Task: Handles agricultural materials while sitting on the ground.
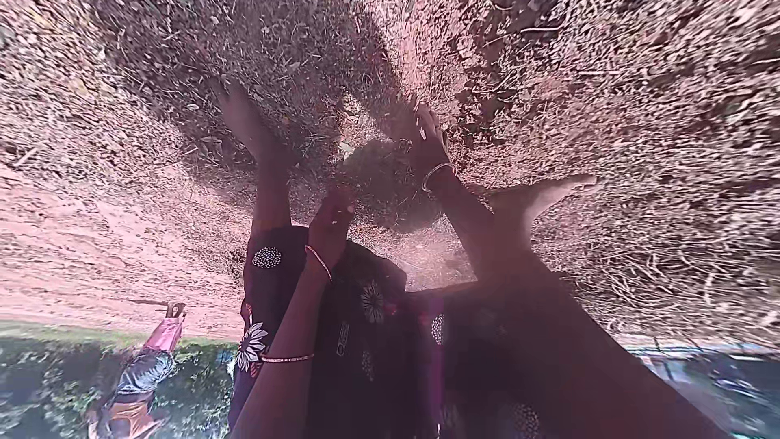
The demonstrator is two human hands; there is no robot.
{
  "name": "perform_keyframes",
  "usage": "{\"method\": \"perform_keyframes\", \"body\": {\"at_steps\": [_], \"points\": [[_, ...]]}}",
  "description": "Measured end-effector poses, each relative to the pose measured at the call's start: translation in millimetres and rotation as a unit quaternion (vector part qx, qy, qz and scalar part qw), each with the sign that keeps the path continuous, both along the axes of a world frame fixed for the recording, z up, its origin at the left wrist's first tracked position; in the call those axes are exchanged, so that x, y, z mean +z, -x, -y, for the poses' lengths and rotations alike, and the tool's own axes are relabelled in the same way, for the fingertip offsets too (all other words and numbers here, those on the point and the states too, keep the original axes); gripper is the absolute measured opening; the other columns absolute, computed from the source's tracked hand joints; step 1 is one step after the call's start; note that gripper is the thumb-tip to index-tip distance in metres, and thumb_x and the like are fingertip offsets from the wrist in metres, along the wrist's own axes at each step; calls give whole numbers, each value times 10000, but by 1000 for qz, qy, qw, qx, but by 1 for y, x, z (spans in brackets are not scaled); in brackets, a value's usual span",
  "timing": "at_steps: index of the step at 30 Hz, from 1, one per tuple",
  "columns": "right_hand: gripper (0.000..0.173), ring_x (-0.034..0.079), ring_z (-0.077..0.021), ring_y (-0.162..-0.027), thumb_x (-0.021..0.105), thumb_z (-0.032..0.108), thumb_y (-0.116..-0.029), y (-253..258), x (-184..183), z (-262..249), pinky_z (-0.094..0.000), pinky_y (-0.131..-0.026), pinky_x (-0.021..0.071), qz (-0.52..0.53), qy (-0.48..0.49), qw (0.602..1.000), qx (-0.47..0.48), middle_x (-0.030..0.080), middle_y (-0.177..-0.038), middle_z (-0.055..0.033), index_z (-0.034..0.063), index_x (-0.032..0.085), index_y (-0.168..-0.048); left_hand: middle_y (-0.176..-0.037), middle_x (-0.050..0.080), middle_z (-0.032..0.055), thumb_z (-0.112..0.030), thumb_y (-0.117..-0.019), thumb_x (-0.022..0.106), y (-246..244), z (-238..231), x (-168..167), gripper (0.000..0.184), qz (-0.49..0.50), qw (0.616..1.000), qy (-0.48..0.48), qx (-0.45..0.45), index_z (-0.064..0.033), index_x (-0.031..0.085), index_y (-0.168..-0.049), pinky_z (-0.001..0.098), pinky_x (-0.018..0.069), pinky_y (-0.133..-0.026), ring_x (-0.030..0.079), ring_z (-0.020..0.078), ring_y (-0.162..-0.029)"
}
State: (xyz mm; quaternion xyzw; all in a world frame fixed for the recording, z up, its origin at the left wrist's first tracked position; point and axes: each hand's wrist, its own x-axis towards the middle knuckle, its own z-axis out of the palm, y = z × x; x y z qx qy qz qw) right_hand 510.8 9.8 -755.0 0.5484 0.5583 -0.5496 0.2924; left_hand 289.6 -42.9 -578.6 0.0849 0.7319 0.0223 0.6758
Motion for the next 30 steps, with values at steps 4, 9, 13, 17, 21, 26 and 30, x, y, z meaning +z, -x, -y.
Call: {"method": "perform_keyframes", "body": {"at_steps": [4, 9, 13, 17, 21, 26, 30], "points": [[666, 330, -429, -1518, 648, -21, -930, 31, -24, 11, -614, -1224, 288, 19, 63, 998, -9, 358, -1636, -221, 110, 458, -1554, -1190, 676, 132, -145, -1065, 488, -5, 1, -1, 406, 6, 1000, -11, -3, -85, 501, -1466, 402, 559, -864, 676, 211, -1011], [464, 510, -466, -1357, 575, 328, -1044, 42, 56, 14, -679, -1107, 375, -12, 254, 945, 207, 566, -1436, -258, 113, 568, -1455, -1186, 670, 136, -149, -1067, 491, 1, -18, 5, 376, 4, 1000, -25, 4, -71, 533, -1433, 377, 564, -860, 679, 197, -1006], [590, 425, -449, -1451, 559, 102, -1054, 18, 55, 11, -629, -1161, 345, -50, 282, 933, 218, 428, -1592, -221, 195, 380, -1608, -1179, 678, 116, -152, -1076, 483, 5, -25, 9, 349, 1, 1000, -24, 10, -103, 549, -1415, 376, 564, -826, 680, 184, -976], [735, 346, -437, -1510, 603, -181, -851, -1, 10, -24, -644, -1211, 288, -79, -40, 995, 51, 393, -1621, -205, 133, 524, -1510, -1150, 674, 101, -157, -1062, 487, 3, -16, 7, 379, 7, 999, -27, 17, -110, 549, -1433, 370, 559, -839, 668, 175, -978], [702, 246, -428, -1558, 492, -107, -933, 9, -32, -74, -643, -1231, 209, -7, -205, 975, 86, 352, -1658, -171, 236, 490, -1546, -1177, 674, 110, -144, -1067, 500, 2, -12, 3, 360, 9, 1000, -21, 7, -104, 553, -1420, 368, 565, -834, 678, 180, -986], [522, 325, -515, -1490, 560, 85, -1011, 0, 0, 5, -702, -1215, 195, 113, 8, 994, 2, 420, -1572, -295, 13, 473, -1520, -1213, 663, 128, -129, -1066, 498, 5, -19, 5, 353, -1, 999, -26, 21, -78, 554, -1410, 376, 573, -852, 679, 190, -1005], [452, 460, -426, -1417, 570, 120, -1048, 19, 73, -10, -580, -1160, 362, 92, 292, 945, 111, 482, -1512, -288, -51, 499, -1461, -1189, 673, 134, -155, -1064, 529, 6, -25, 9, 364, 4, 999, -30, 28, -72, 546, -1418, 386, 567, -879, 682, 196, -1005]]}}
